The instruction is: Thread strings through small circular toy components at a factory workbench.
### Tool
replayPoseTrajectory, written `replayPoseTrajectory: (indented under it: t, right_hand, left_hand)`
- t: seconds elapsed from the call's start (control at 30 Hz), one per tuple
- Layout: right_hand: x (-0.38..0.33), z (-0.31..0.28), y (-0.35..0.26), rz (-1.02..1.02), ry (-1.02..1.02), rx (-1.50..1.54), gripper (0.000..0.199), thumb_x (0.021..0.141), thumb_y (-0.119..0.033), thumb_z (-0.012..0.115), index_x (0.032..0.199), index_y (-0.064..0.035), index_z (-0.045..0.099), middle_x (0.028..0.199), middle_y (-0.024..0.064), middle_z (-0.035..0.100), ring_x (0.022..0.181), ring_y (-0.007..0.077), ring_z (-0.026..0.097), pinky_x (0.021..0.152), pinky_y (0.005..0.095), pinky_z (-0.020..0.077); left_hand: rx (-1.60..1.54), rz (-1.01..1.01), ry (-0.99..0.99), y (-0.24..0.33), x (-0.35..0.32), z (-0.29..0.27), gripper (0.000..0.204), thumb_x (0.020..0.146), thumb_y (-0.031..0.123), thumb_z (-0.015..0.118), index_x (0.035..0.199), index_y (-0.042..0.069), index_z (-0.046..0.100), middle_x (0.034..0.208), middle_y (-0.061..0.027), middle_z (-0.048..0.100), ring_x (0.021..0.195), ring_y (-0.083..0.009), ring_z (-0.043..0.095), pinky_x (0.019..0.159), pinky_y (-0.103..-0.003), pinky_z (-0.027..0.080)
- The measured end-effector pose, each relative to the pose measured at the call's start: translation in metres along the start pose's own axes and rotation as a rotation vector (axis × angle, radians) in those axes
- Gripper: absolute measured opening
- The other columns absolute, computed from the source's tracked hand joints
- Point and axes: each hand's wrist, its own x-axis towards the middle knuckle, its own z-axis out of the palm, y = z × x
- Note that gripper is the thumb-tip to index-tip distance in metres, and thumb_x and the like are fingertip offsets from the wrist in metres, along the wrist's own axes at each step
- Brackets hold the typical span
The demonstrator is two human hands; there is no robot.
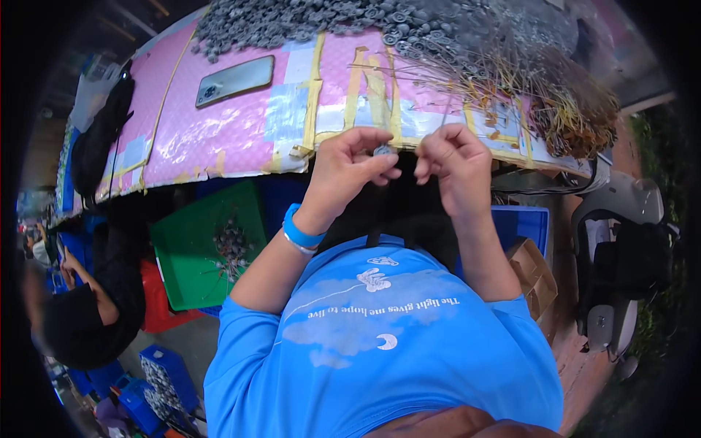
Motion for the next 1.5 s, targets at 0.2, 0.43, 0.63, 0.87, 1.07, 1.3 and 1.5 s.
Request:
replayPoseTrajectory:
  t: [0.2,0.43,0.63,0.87,1.07,1.3,1.5]
  right_hand:
    - [-0.013,0.018,0.012,0.032,-0.090,-0.164,0.011,0.090,-0.005,0.069,0.090,0.0001,0.059,0.079,0.0103,0.068,0.056,0.0110,0.061,0.048,0.0219,0.0489]
    - [-0.008,0.018,0.020,0.111,-0.123,-0.239,0.011,0.089,-0.006,0.071,0.089,-0.0006,0.061,0.077,0.0092,0.067,0.052,0.0088,0.057,0.044,0.0198,0.0429]
    - [-0.011,0.020,0.025,0.151,-0.154,-0.221,0.012,0.088,-0.006,0.072,0.089,-0.0004,0.062,0.079,0.0087,0.068,0.056,0.0096,0.061,0.049,0.0206,0.0470]
    - [-0.008,0.023,0.033,-0.721,-0.361,-1.178,0.009,0.091,-0.002,0.068,0.099,0.0016,0.067,0.089,0.0067,0.071,0.080,0.0119,0.069,0.067,0.0258,0.0553]
    - [0.013,0.037,0.017,-0.049,-0.300,-0.180,0.020,0.099,-0.014,0.057,0.107,0.0021,0.068,0.109,0.0162,0.070,0.097,0.0157,0.066,0.085,0.0275,0.0531]
    - [0.022,0.033,0.025,-0.009,-0.348,0.107,0.021,0.099,-0.012,0.058,0.109,0.0024,0.068,0.117,0.0200,0.068,0.103,0.0215,0.067,0.088,0.0315,0.0548]
    - [0.024,0.042,0.024,0.114,-0.270,0.072,0.023,0.100,-0.012,0.056,0.110,0.0056,0.066,0.112,0.0181,0.069,0.094,0.0195,0.069,0.077,0.0303,0.0581]
  left_hand:
    - [-0.118,0.210,0.007,0.015,-0.004,-0.001,0.053,0.084,-0.002,0.064,0.135,-0.004,0.050,0.125,-0.0177,0.062,0.107,-0.0273,0.068,0.074,-0.029,0.061]
    - [-0.101,0.171,0.112,0.025,-0.011,-0.008,0.046,0.089,0.004,0.059,0.134,-0.006,0.051,0.123,-0.0202,0.064,0.106,-0.0281,0.069,0.067,-0.028,0.063]
    - [-0.090,0.125,0.202,0.023,-0.012,-0.008,0.032,0.095,0.003,0.053,0.124,-0.008,0.059,0.110,-0.0190,0.069,0.093,-0.0267,0.073,0.064,-0.027,0.063]
    - [-0.199,0.116,0.174,0.023,-0.019,-0.011,0.029,0.095,0.003,0.053,0.120,-0.009,0.062,0.102,-0.0204,0.071,0.079,-0.0247,0.074,0.064,-0.027,0.063]
    - [-0.149,0.086,0.023,0.029,-0.031,-0.003,0.029,0.092,0.001,0.056,0.118,-0.010,0.062,0.091,-0.0148,0.070,0.070,-0.0226,0.072,0.060,-0.028,0.061]
    - [-0.158,0.195,0.085,0.024,-0.030,-0.002,0.025,0.090,0.003,0.060,0.111,-0.008,0.065,0.089,-0.0180,0.071,0.067,-0.0231,0.072,0.056,-0.027,0.060]
    - [-0.280,0.100,0.104,0.021,-0.024,-0.006,0.019,0.088,0.000,0.062,0.105,-0.007,0.065,0.086,-0.0164,0.071,0.060,-0.0235,0.071,0.050,-0.027,0.058]
